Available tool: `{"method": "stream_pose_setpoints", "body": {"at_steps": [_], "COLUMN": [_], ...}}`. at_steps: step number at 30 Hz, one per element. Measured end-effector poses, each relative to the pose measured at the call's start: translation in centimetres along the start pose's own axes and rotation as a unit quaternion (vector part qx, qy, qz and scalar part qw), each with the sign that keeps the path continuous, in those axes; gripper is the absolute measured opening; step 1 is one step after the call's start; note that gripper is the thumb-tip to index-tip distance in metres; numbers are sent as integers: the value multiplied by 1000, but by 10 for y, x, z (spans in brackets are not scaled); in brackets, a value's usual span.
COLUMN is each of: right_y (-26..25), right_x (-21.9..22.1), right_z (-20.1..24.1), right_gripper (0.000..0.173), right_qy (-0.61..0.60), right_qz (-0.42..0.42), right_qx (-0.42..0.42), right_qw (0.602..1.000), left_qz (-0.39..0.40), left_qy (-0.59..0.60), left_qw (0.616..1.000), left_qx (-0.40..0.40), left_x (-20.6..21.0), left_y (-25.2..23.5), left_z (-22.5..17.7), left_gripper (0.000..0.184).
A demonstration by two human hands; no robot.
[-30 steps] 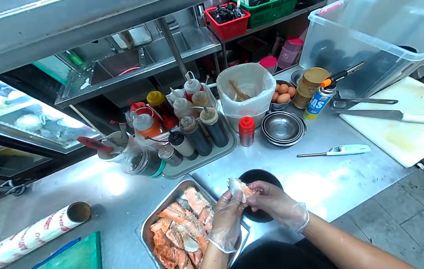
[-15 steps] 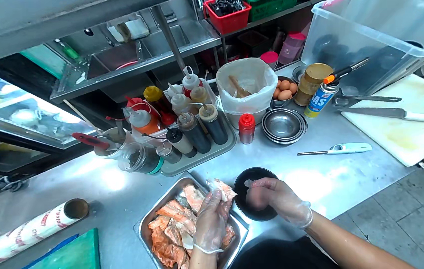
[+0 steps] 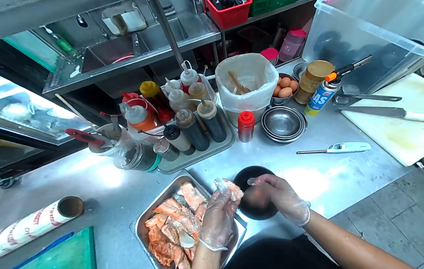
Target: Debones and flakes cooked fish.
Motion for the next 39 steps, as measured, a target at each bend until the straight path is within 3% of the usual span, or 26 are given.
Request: {"method": "stream_pose_setpoints", "body": {"at_steps": [14, 17, 20, 29, 35, 39], "right_y": [-4, -5, -8, -10, -9, -7], "right_x": [-9, -12, -12, -13, -10, -11], "right_z": [-3, 1, 1, 2, -2, -3], "right_gripper": [31, 36, 25, 20, 21, 22], "right_qy": [154, 222, 266, 312, 313, 263], "right_qz": [-25, -5, 47, 12, 38, 33], "right_qx": [14, 67, 146, 138, 117, 130], "right_qw": [988, 973, 952, 940, 942, 955], "left_qz": [-20, -30, -35, -41, -37, -37], "left_qy": [-6, -10, -5, 3, 7, 9], "left_qw": [1000, 999, 999, 999, 999, 999], "left_qx": [-7, -10, -10, -9, -8, -12], "left_x": [-8, -11, -15, -19, -19, -20], "left_y": [1, 2, 3, 5, 5, 5], "left_z": [0, -1, -1, -3, -1, 0], "left_gripper": [27, 26, 27, 27, 27, 26]}}
Point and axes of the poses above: each hand's wrist, its own y-axis away from the middle knuckle, its own x-axis out of the palm, z = x × y, the point moved 5 cm from there along -y, towards the middle knuckle, and after that the axes turned 12 degrees about z, right-handed, at the moved point
